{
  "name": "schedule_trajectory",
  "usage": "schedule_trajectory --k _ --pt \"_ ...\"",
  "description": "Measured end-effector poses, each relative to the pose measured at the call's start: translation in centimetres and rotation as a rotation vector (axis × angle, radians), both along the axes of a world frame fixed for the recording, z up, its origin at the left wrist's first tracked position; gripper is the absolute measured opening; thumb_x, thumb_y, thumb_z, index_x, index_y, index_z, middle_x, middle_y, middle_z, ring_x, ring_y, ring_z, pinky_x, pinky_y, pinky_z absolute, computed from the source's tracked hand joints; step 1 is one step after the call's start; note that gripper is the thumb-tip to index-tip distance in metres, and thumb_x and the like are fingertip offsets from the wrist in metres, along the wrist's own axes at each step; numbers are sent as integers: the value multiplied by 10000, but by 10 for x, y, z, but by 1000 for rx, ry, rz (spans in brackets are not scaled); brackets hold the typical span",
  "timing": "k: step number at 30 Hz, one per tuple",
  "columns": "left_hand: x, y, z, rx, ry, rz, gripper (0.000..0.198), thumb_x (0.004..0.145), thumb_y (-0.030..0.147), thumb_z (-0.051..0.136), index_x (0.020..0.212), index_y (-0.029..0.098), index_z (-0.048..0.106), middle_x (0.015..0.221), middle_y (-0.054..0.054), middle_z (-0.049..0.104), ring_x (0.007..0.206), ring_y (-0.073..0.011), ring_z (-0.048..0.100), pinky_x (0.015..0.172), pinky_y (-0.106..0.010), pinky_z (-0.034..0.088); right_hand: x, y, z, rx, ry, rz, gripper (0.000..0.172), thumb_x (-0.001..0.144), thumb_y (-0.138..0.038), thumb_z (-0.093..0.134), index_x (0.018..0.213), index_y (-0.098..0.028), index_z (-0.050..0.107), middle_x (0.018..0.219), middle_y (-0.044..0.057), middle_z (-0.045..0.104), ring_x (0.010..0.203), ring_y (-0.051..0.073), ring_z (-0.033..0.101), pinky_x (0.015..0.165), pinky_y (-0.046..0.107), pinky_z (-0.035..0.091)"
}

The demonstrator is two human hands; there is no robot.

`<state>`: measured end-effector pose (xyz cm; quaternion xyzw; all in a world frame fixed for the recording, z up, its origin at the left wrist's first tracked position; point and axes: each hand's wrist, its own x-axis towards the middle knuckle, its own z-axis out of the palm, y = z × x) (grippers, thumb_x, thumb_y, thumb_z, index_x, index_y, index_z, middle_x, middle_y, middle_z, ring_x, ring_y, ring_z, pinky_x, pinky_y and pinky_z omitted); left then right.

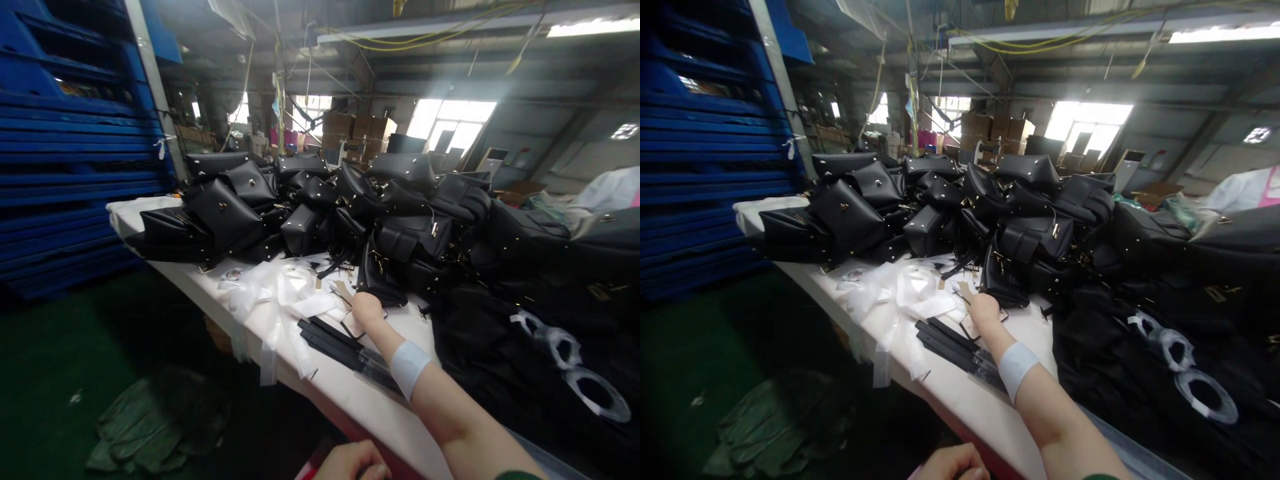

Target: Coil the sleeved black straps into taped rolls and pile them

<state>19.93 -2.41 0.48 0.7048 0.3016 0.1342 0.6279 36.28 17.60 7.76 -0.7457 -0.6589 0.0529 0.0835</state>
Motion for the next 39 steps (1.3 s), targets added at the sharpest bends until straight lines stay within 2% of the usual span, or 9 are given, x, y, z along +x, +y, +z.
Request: schedule_trajectory --k 5,10,13,16,18,26,32,36,39 --pt "-2 -1 8 31 -2 42 431 945 471 382 1009 175 689 962 -53 707 890 -191 635 833 -270 483 36 -56 6 12 192 6 309 947 -319 452 908 -155 711 905 106 746 840 206 691 737 270 486" --pt "3 -1 5 -88 -60 62 459 933 486 408 1001 147 710 991 -83 717 917 -227 644 896 -332 482 68 -178 3 19 634 45 360 962 -410 428 776 -178 632 734 42 719 694 160 689 696 251 507" --pt "12 -2 -5 -201 -81 51 465 915 510 444 1016 144 712 937 -75 730 839 -221 654 833 -335 505 81 -248 6 -21 929 29 276 925 -412 514 877 -177 652 713 29 708 565 142 663 598 252 515" --pt "23 -6 -9 -269 -102 24 463 896 525 484 989 138 721 893 -71 737 802 -215 654 797 -326 512 93 -298 14 6 943 -56 249 897 -362 556 980 -170 690 623 11 669 469 126 597 487 234 467" --pt "31 -8 -7 -271 -101 -3 464 888 532 499 952 135 729 864 -70 738 782 -213 652 775 -321 514 97 -321 21 49 836 -69 213 873 -328 582 908 -164 714 605 14 658 465 117 562 463 224 423" --pt "54 -19 3 -184 -64 -32 410 905 478 486 958 153 732 884 -64 748 839 -221 669 802 -322 516 67 -354 18 -44 482 -54 120 773 -221 606 669 -166 630 526 -22 583 453 80 451 467 207 308" --pt "57 -25 -4 -203 -32 16 429 885 503 498 960 143 720 893 -70 751 818 -221 679 792 -325 527 77 -368 23 47 503 -58 106 739 -182 574 635 -170 577 512 -35 545 449 74 436 473 199 308" --pt "56 -28 -5 -260 -24 42 444 868 535 512 955 147 709 767 -57 738 712 -209 673 692 -308 533 81 -374 26 -31 609 32 91 728 -160 560 639 -174 571 525 -39 554 448 68 445 474 189 310" --pt "57 -30 -2 -306 0 31 432 866 535 513 967 151 684 714 -39 718 572 -177 634 596 -293 518 69 -370 17 -36 530 16 64 724 -169 564 663 -175 582 543 -30 578 463 80 474 499 202 311"
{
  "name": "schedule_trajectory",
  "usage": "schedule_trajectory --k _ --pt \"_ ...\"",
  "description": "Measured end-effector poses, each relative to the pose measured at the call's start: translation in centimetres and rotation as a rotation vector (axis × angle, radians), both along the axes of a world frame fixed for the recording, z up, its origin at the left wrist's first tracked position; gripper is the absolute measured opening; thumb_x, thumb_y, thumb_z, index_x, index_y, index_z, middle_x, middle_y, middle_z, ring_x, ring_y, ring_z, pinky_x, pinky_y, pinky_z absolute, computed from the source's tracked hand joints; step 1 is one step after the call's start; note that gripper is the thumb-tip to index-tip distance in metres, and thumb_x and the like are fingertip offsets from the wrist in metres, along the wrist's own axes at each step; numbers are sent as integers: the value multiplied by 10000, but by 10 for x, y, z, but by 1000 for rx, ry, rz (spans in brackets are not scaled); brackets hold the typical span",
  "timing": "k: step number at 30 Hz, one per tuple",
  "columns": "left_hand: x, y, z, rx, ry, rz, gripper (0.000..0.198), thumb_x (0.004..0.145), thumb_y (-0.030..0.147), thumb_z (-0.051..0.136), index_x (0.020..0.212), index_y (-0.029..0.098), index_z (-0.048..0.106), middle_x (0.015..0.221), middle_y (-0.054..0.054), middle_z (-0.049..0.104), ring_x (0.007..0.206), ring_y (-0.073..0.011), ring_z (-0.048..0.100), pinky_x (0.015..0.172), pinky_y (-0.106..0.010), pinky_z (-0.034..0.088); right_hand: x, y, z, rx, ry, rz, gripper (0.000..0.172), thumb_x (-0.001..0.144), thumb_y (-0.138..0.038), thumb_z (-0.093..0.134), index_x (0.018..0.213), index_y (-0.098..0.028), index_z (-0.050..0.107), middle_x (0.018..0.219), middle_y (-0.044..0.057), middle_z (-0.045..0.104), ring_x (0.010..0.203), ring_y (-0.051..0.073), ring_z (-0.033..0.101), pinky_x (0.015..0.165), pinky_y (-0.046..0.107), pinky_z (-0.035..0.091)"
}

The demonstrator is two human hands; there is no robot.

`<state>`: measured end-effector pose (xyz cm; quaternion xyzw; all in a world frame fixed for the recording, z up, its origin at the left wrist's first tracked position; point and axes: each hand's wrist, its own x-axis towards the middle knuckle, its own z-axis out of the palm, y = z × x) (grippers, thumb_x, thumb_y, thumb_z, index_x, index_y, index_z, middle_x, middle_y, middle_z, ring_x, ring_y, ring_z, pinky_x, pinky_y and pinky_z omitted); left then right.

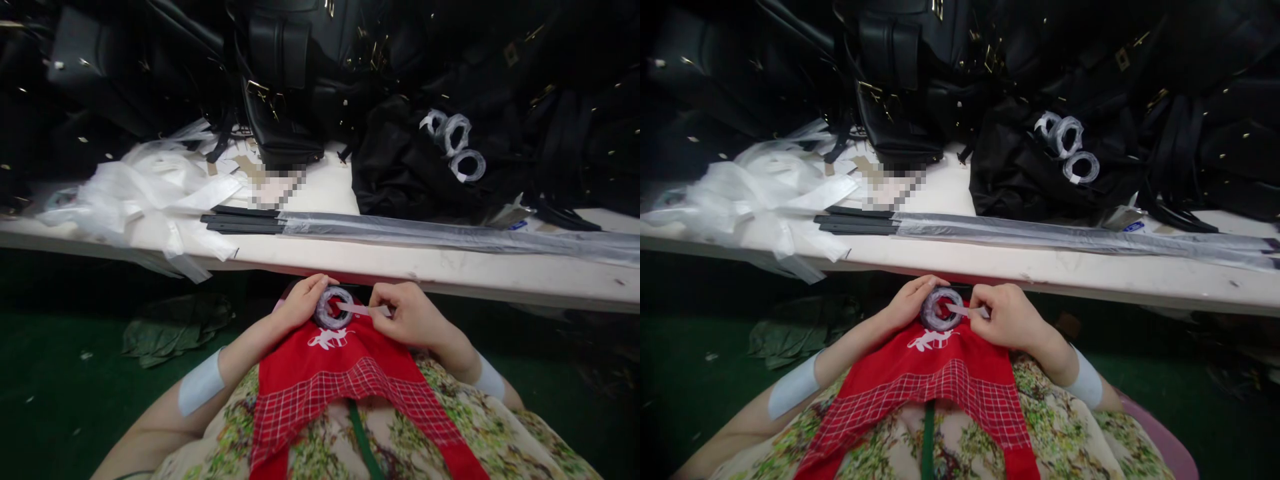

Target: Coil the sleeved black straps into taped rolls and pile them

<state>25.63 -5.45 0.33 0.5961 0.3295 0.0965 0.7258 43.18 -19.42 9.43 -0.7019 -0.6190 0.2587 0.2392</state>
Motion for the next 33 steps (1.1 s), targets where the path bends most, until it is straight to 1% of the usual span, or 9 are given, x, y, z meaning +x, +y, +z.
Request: schedule_trajectory --k 2,5,10,14,18,24,27,29,33 --pt "1 -1 3 -1 12 -15 402 866 514 515 956 153 667 715 -30 705 536 -163 611 571 -287 507 -10 4 -9 2 -97 -30 53 729 -188 574 680 -178 594 544 -21 591 470 94 492 512 217 303" --pt "3 -2 5 57 21 -25 323 857 451 525 900 159 656 744 -25 683 609 -163 612 611 -276 495 -18 10 -23 -10 -152 -24 50 747 -210 586 711 -184 610 562 -9 618 493 113 523 529 229 300" --pt "6 3 5 138 3 -62 196 812 331 516 805 171 629 762 -12 651 708 -159 578 692 -266 465 -12 17 -35 8 -17 -106 65 804 -224 597 783 -176 636 640 1 656 550 114 549 553 220 318" --pt "8 7 14 189 34 -149 135 784 265 487 780 185 595 771 -8 643 736 -167 572 725 -275 461 -8 18 -39 7 111 -133 101 828 -248 605 779 -166 639 646 -5 644 540 101 516 541 213 309" --pt "10 7 24 247 62 -213 171 832 294 474 807 187 604 802 -14 650 765 -175 577 743 -283 461 -11 22 -38 -27 186 -121 128 845 -285 623 801 -165 639 643 -7 641 560 107 529 541 217 307" --pt "8 9 20 193 46 -241 219 873 325 457 830 176 611 768 -7 636 730 -167 566 706 -265 462 -11 29 -38 -13 241 -153 144 862 -255 612 761 -164 657 686 5 686 592 103 566 575 213 350" --pt "6 8 22 205 25 -254 212 876 325 474 811 173 606 742 4 623 693 -151 548 684 -253 451 -8 32 -47 -22 352 -192 167 843 -291 633 755 -155 676 660 3 673 567 97 541 551 209 348" --pt "5 5 27 238 28 -253 223 874 357 508 771 175 586 695 12 608 648 -140 534 654 -247 444 -6 34 -55 -28 489 -206 185 810 -319 664 756 -143 683 662 5 665 565 96 527 539 207 351" --pt "2 -3 35 330 82 -232 252 832 405 629 740 180 566 658 11 628 598 -132 546 618 -241 445 -4 40 -67 -43 745 -153 269 774 -395 693 750 -128 672 679 10 661 592 106 543 554 210 392"
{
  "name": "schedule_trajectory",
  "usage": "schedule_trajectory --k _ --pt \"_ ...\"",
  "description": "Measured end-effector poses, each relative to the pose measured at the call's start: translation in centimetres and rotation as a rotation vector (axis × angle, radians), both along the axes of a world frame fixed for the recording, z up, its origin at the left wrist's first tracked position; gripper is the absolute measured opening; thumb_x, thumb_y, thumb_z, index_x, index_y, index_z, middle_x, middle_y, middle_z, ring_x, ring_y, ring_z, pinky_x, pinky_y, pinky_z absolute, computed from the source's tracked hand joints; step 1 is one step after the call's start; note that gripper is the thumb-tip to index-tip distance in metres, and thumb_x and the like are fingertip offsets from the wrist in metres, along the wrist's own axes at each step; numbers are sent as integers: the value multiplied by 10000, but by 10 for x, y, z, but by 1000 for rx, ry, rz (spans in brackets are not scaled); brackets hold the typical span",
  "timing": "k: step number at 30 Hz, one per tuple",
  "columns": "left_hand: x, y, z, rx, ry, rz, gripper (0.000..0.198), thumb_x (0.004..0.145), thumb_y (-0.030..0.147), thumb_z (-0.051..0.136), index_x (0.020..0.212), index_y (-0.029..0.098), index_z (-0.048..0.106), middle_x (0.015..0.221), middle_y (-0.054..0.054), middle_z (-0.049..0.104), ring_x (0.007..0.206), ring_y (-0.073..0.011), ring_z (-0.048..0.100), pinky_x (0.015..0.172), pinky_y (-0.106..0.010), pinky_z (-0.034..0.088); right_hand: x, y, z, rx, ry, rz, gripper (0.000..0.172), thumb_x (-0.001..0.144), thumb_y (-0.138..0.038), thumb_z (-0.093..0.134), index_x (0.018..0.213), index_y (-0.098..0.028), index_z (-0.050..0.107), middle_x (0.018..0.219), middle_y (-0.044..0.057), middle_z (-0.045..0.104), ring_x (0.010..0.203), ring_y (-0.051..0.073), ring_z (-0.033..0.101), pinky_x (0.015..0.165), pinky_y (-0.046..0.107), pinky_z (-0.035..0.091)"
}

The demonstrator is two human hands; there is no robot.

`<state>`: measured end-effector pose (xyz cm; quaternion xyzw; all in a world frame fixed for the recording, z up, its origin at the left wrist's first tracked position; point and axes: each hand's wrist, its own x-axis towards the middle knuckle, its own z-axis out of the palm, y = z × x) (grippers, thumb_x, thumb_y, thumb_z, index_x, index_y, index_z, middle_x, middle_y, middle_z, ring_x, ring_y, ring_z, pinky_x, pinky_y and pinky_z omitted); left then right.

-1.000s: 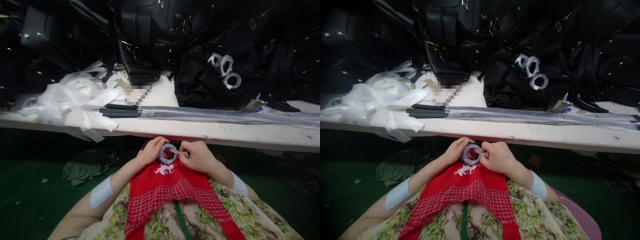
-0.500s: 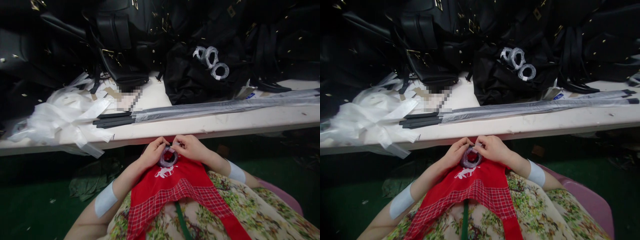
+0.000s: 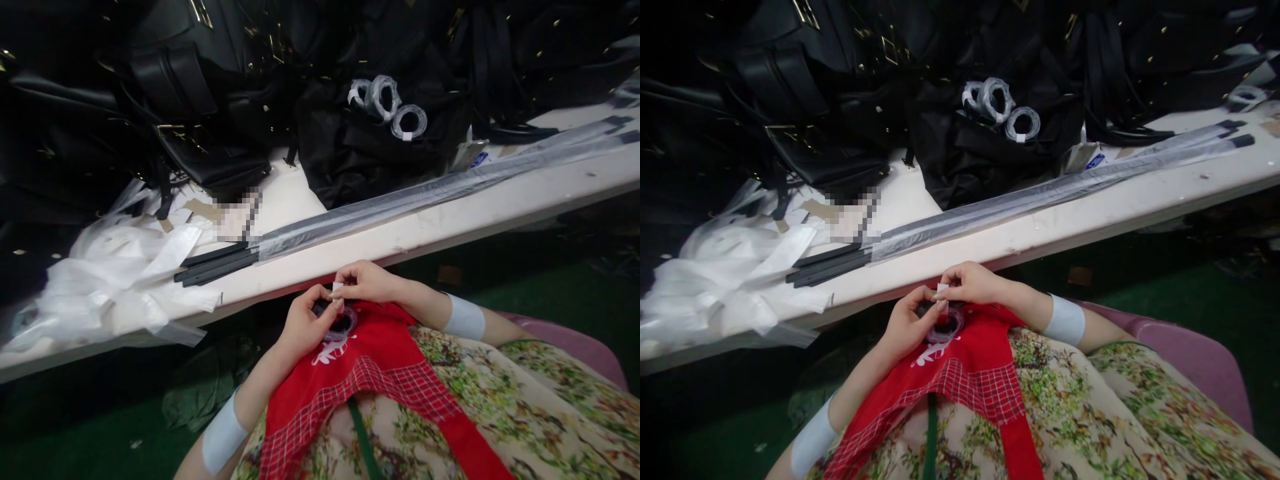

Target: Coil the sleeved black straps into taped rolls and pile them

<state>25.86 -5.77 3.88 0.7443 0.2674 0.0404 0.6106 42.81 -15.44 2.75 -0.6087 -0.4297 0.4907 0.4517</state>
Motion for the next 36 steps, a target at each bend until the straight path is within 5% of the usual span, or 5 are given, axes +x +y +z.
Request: schedule_trajectory --k 6,9,13,21,36 --pt "-10 -5 3 55 -28 -4 238 859 383 607 727 188 571 724 -20 644 689 -164 587 693 -274 472 5 -2 -12 -225 -159 -29 465 909 -499 493 709 -130 692 581 19 627 507 107 530 528 226 389" --pt "-11 -5 4 128 -94 3 201 862 339 601 729 191 574 839 -41 630 801 -178 589 790 -293 466 3 -4 -18 -198 -53 95 347 857 -430 577 752 -125 706 644 15 659 562 113 546 559 221 400" --pt "-7 -6 3 207 -107 38 176 862 313 593 732 198 567 923 -47 564 902 -190 553 868 -311 433 -6 0 -20 -89 102 4 256 801 -363 628 775 -119 703 697 15 682 605 115 558 591 220 424" --pt "0 -12 -7 -75 -61 145 148 807 276 568 717 209 472 708 27 516 678 -146 487 671 -264 424 -10 5 -12 -72 67 -47 212 775 -317 629 750 -121 708 706 33 695 623 127 571 608 231 434" --pt "6 -14 -4 81 -12 92 122 829 318 567 846 209 517 769 5 601 690 -166 548 670 -291 422 20 3 6 -174 26 204 349 734 -457 728 838 -124 752 787 55 737 680 154 626 700 274 495"
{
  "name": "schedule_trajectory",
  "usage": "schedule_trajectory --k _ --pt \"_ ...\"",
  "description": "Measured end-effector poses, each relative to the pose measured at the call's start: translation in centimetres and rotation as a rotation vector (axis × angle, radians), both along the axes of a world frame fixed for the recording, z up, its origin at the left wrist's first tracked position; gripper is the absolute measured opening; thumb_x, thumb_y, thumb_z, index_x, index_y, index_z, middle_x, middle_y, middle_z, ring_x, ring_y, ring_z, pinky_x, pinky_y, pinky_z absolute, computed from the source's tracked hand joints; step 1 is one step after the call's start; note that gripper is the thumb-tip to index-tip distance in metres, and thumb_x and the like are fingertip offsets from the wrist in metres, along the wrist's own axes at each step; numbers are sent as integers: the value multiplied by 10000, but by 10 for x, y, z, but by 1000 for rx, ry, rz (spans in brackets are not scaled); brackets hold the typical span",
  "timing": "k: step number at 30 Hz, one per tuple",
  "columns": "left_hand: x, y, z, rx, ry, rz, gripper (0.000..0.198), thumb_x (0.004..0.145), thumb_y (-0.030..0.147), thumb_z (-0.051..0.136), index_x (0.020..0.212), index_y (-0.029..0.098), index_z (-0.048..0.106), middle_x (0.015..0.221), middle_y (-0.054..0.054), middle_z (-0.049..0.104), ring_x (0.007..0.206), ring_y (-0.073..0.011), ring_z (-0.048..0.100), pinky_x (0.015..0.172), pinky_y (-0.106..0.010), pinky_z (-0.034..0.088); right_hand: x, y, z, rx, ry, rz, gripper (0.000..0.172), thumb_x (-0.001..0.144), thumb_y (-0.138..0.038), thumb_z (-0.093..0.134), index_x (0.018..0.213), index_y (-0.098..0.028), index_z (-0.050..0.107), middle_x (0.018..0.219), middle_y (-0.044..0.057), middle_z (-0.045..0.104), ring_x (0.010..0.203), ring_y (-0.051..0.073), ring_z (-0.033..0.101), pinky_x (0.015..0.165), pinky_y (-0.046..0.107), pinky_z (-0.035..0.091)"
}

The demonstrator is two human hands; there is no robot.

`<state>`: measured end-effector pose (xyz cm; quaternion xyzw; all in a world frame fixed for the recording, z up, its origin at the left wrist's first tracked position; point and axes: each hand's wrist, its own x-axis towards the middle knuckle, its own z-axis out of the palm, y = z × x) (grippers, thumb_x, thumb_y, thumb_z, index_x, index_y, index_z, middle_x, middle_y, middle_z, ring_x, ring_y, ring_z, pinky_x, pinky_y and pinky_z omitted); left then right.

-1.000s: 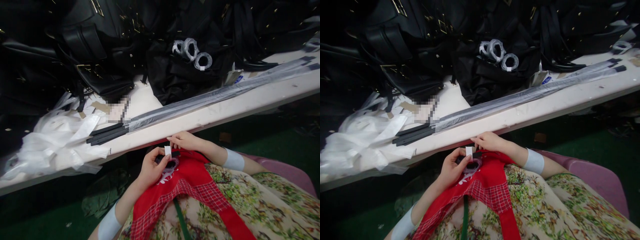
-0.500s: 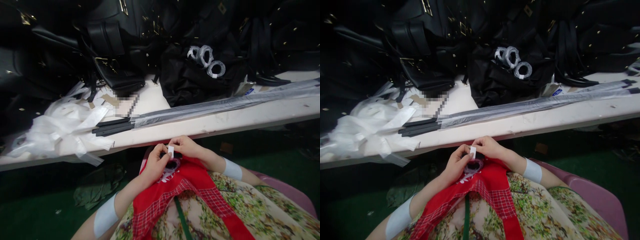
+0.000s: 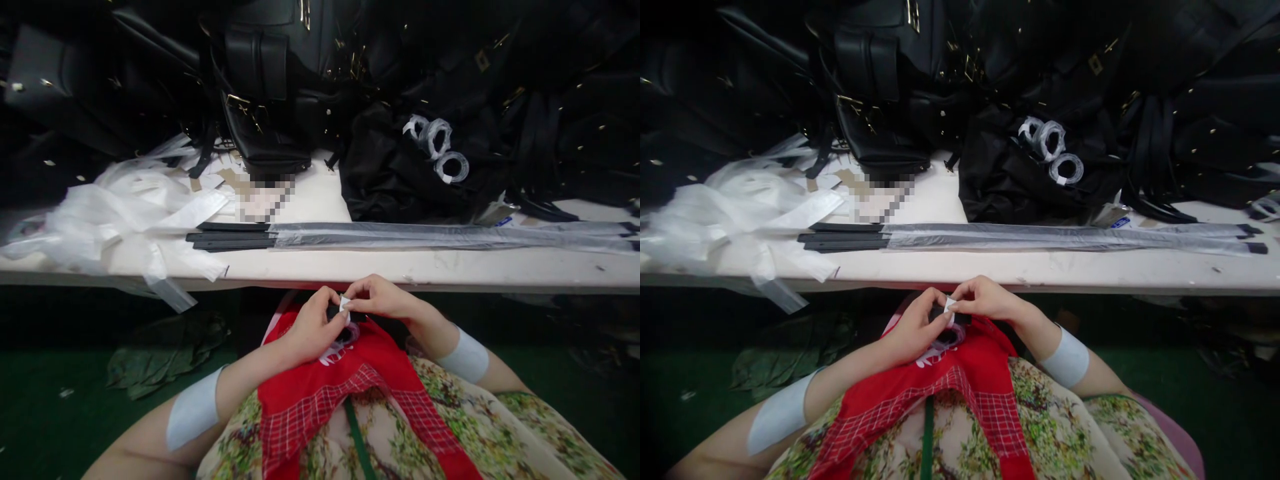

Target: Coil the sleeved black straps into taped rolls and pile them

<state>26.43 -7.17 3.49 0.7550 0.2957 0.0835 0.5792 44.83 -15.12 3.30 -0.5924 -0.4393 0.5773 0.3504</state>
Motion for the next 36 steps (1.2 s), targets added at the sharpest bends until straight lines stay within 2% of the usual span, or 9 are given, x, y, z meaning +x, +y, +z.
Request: schedule_trajectory --k 6,14,16,19,24,27,30,33,36 --pt "1 2 4 30 66 -58 198 837 373 548 905 209 461 791 -12 591 694 -189 555 664 -321 428 2 1 5 7 -81 81 247 781 -361 684 828 -125 740 768 45 737 654 142 625 685 262 492" --pt "0 14 7 20 105 -230 281 712 370 691 884 184 568 812 -45 659 694 -205 597 620 -307 438 -15 -5 14 185 -537 59 130 848 -249 632 799 -165 718 768 28 732 673 135 633 661 234 435" --pt "1 15 8 -166 86 -262 239 730 364 666 849 183 564 746 -31 666 644 -186 607 585 -287 452 -16 -7 17 213 -588 75 132 854 -253 636 787 -168 711 766 26 730 677 134 634 658 231 426" --pt "3 16 10 -587 84 -299 210 762 346 601 855 168 538 672 -19 668 587 -160 626 542 -252 469 -14 -7 22 229 -624 130 143 868 -257 629 782 -171 703 747 18 723 651 124 625 624 221 409" --pt "7 17 7 -838 88 -175 161 684 245 631 788 134 579 633 -40 677 475 -94 541 456 -184 370 -11 -10 29 401 -817 257 147 891 -232 592 819 -166 702 783 47 713 719 160 629 682 270 449" --pt "9 19 3 -873 7 -45 148 666 217 655 774 125 613 619 -33 671 488 -88 538 494 -187 395 -13 -17 30 530 -891 331 221 920 -247 545 1064 -152 682 984 100 702 906 207 627 831 341 492" --pt "13 22 3 -876 -129 59 210 643 210 672 831 125 633 661 -23 667 576 -115 587 568 -211 456 -18 -26 25 588 -972 262 421 910 -236 534 1319 -137 542 1228 146 619 1109 255 565 982 428 466" --pt "21 23 7 -887 -179 93 223 675 248 679 854 134 611 708 -19 656 612 -122 598 607 -230 479 -20 -31 19 629 -992 142 480 888 -173 515 1366 -139 496 1279 156 586 1171 267 535 1036 463 441" --pt "31 23 13 -859 -188 23 323 704 287 721 960 158 573 791 -18 657 666 -128 610 635 -236 470 -9 -36 22 676 -922 17 454 884 -175 520 1339 -170 521 1266 140 598 1158 250 550 1011 444 465"
